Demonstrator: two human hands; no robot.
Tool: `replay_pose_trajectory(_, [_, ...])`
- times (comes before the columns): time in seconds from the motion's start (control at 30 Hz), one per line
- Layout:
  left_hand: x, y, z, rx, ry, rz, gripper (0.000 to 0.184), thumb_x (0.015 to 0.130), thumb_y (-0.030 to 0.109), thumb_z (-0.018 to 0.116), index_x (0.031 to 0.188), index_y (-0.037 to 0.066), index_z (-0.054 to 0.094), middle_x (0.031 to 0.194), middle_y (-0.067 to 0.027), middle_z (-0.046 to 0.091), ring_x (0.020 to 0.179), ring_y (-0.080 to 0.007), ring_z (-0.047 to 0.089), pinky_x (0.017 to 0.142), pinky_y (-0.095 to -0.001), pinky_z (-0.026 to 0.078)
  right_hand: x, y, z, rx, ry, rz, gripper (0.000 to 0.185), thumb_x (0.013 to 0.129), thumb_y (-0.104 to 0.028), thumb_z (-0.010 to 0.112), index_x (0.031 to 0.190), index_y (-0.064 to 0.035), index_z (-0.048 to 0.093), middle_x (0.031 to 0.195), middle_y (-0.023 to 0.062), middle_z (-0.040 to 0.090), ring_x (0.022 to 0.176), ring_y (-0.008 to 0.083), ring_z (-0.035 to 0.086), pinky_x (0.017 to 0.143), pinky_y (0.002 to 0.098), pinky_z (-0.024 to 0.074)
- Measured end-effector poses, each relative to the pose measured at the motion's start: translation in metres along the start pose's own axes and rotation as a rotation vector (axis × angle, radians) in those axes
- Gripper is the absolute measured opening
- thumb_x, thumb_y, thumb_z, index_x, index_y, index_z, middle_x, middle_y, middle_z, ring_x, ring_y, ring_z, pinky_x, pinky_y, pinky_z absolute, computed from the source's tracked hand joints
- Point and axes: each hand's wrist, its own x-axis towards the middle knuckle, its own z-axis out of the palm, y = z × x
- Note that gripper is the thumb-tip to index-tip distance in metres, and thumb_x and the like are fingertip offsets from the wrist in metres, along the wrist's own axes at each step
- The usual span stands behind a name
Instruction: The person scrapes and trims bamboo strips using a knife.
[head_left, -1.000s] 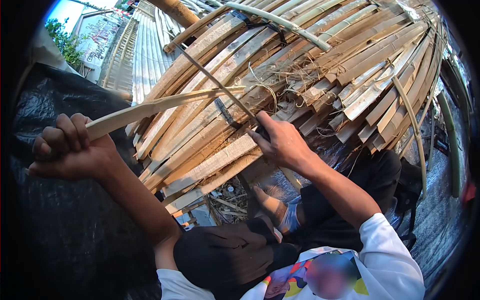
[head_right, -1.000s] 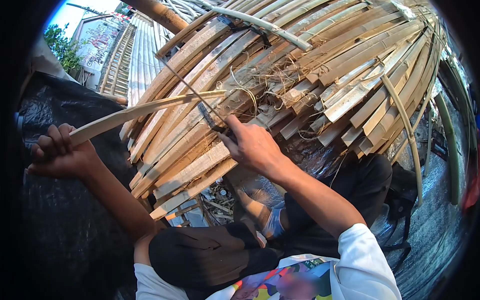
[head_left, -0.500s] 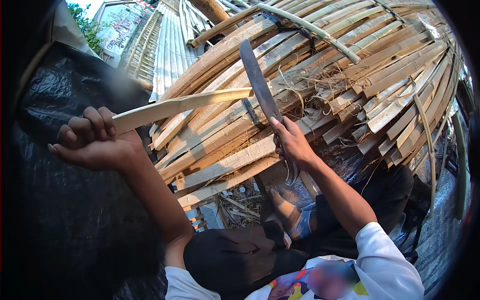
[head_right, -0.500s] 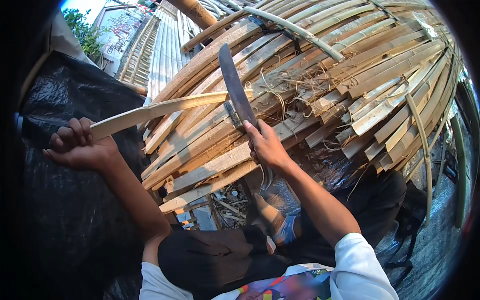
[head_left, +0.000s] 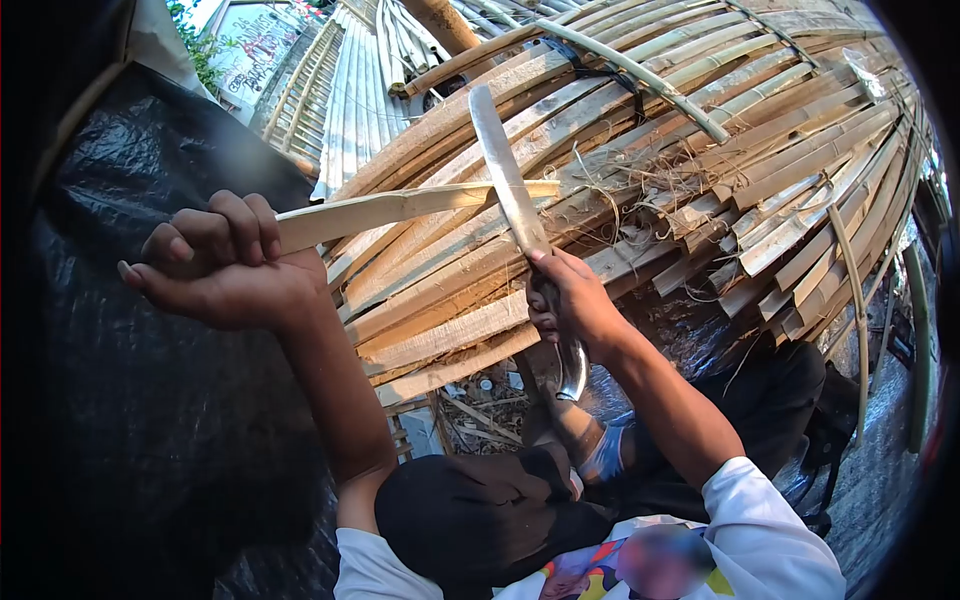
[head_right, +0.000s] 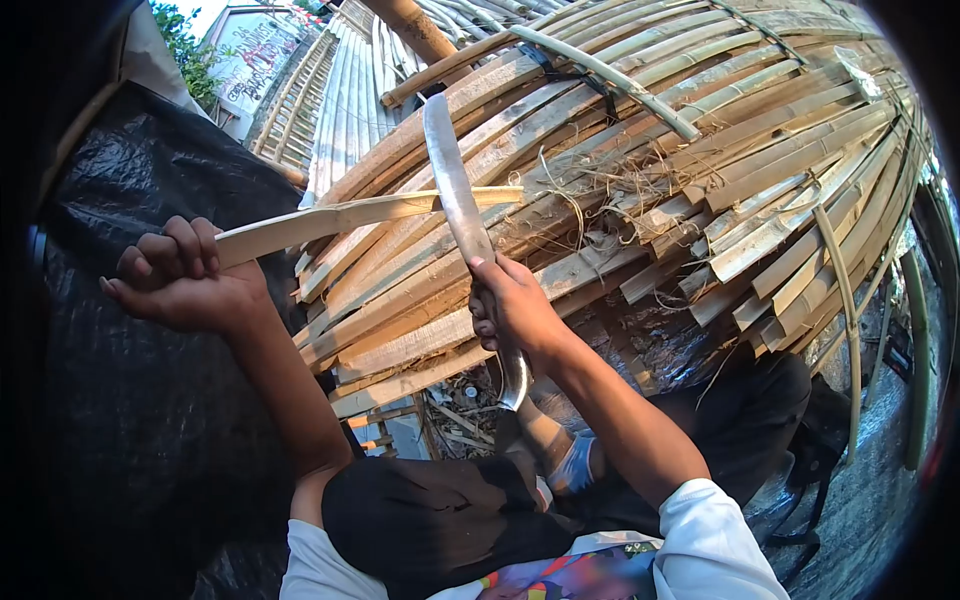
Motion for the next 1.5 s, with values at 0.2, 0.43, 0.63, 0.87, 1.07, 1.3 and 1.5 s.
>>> replay_pose_trajectory(0.2, [-0.006,0.003,0.01,0.001,-0.111,0.018,0.05,0.103,0.052,0.024,0.072,0.017,0.042,0.052,0.0035,0.026,0.044,-0.0097,0.03,0.042,-0.0231,0.032,-0.022,-0.034,0.062,-0.03,-0.287,-0.115,0.028,0.099,-0.038,0.05,0.094,-0.0112,0.044,0.066,0.0008,0.045,0.046,0.0091,0.042,0.039,0.0234,0.0363])
replay_pose_trajectory(0.43, [0.002,-0.011,0.002,0.362,0.319,0.245,0.064,0.101,0.058,0.018,0.072,0.009,0.048,0.062,-0.0017,0.037,0.06,-0.0145,0.04,0.067,-0.0308,0.045,-0.033,-0.038,0.049,-0.052,-0.128,-0.025,0.024,0.099,-0.036,0.049,0.095,-0.0131,0.045,0.068,-0.0018,0.045,0.05,0.0085,0.045,0.043,0.0243,0.0392])
replay_pose_trajectory(0.63, [0.004,-0.013,0.009,0.481,0.185,0.291,0.063,0.1,0.06,0.022,0.067,0.01,0.041,0.066,-0.0029,0.043,0.062,-0.0139,0.041,0.073,-0.033,0.045,-0.028,-0.041,0.059,-0.042,-0.044,-0.01,0.026,0.099,-0.036,0.049,0.092,-0.0117,0.043,0.067,-0.0013,0.044,0.05,0.0092,0.046,0.045,0.0246,0.0411])
replay_pose_trajectory(0.87, [0.018,-0.022,-0.015,0.548,0.215,0.256,0.063,0.1,0.061,0.024,0.073,0.007,0.045,0.072,-0.0041,0.047,0.065,-0.0156,0.047,0.074,-0.0321,0.047,-0.04,-0.074,0.092,-0.228,-0.233,-0.172,0.03,0.098,-0.04,0.053,0.092,-0.0125,0.044,0.069,-0.0028,0.044,0.051,0.0067,0.043,0.044,0.0224,0.0352])
replay_pose_trajectory(1.07, [0.029,-0.034,-0.09,0.562,0.302,-0.277,0.044,0.096,0.054,0.052,0.09,0.01,0.056,0.082,0.0,0.056,0.077,-0.0102,0.056,0.065,-0.026,0.045,-0.056,-0.008,-0.016,-0.303,0.178,-0.28,0.02,0.096,-0.026,0.059,0.096,-0.0093,0.048,0.061,-0.0041,0.043,0.045,0.0053,0.041,0.04,0.0218,0.0354])
replay_pose_trajectory(1.3, [-0.034,-0.068,-0.221,0.648,0.602,-0.542,0.038,0.088,0.045,0.07,0.093,0.01,0.055,0.082,0.0021,0.056,0.068,-0.0105,0.059,0.051,-0.0266,0.052,-0.113,0.06,-0.095,-0.314,0.448,-0.056,0.021,0.092,-0.021,0.064,0.096,-0.0087,0.048,0.062,-0.0031,0.045,0.045,0.0054,0.045,0.039,0.0226,0.0382])
replay_pose_trajectory(1.5, [-0.165,-0.069,-0.269,0.677,0.871,-0.666,0.062,0.079,0.034,0.081,0.115,0.009,0.037,0.11,-0.0081,0.052,0.088,-0.0177,0.059,0.066,-0.0304,0.057,-0.126,0.094,-0.129,-0.378,0.446,0.017,0.021,0.091,-0.019,0.065,0.095,-0.0086,0.048,0.062,-0.0026,0.045,0.045,0.0055,0.046,0.039,0.0231,0.0395])
